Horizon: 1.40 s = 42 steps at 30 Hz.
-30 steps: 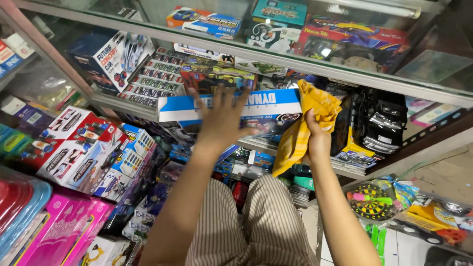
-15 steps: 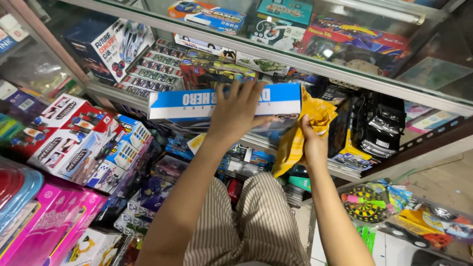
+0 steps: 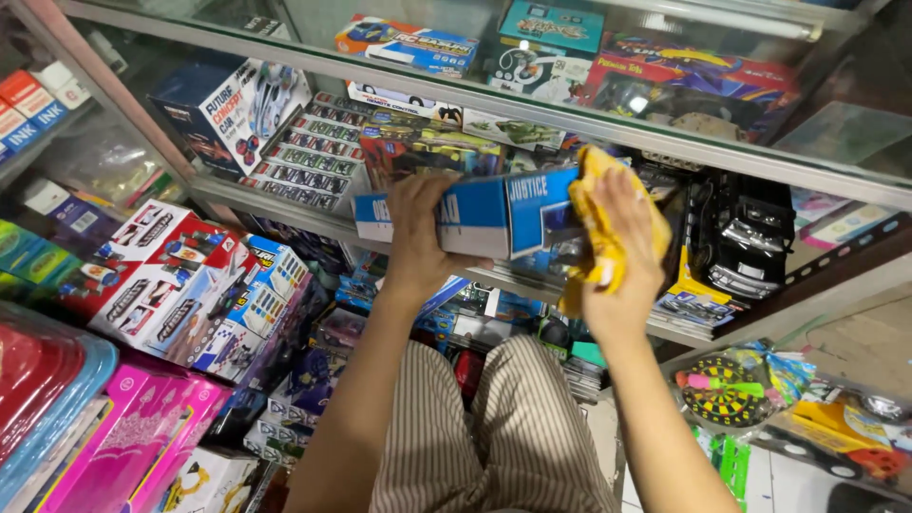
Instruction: Wiping dust off various toy boxes using a cloth in a retail setting
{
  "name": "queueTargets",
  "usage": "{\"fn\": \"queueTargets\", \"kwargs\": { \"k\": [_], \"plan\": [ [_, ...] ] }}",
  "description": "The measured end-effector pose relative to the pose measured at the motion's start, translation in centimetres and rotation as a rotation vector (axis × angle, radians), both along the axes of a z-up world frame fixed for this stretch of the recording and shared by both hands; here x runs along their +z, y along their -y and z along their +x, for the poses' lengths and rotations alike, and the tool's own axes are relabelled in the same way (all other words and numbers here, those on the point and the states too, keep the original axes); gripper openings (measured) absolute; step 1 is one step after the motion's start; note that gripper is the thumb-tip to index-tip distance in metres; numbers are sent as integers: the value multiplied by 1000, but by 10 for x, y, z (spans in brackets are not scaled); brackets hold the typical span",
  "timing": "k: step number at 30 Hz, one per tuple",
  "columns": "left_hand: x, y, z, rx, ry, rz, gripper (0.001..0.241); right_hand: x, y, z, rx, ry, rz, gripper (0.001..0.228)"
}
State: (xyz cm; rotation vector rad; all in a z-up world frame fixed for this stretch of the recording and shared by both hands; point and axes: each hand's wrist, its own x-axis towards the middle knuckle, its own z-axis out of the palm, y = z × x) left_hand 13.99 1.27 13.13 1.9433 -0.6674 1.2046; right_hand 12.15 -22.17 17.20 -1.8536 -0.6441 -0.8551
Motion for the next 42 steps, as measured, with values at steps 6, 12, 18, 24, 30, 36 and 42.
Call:
{"fn": "queueTargets", "kwargs": {
  "k": [6, 12, 18, 24, 30, 36, 42],
  "plan": [
    [-25, 5, 7, 56, 115, 100, 101, -4, -27, -46, 114, 201, -147, 56],
    [-35, -2, -7, 18, 95, -29, 90, -47, -11, -16, 126, 232, -94, 81],
    [-50, -8, -2, 95, 144, -23, 97, -29, 7, 22, 11, 117, 62, 47],
    [-48, 1, -5, 74, 120, -37, 89, -24, -22, -18, 146, 162, -131, 85],
    [-60, 10, 4, 485, 139, 163, 60, -71, -45, -42, 262, 163, -230, 63],
    [-64, 1, 6, 52, 164, -83, 85, -48, -13, -14, 121, 182, -156, 35],
    [-65, 6, 9, 49, 195, -169, 95, -142, 55, 97, 53, -299, 699, 53]
  ]
}}
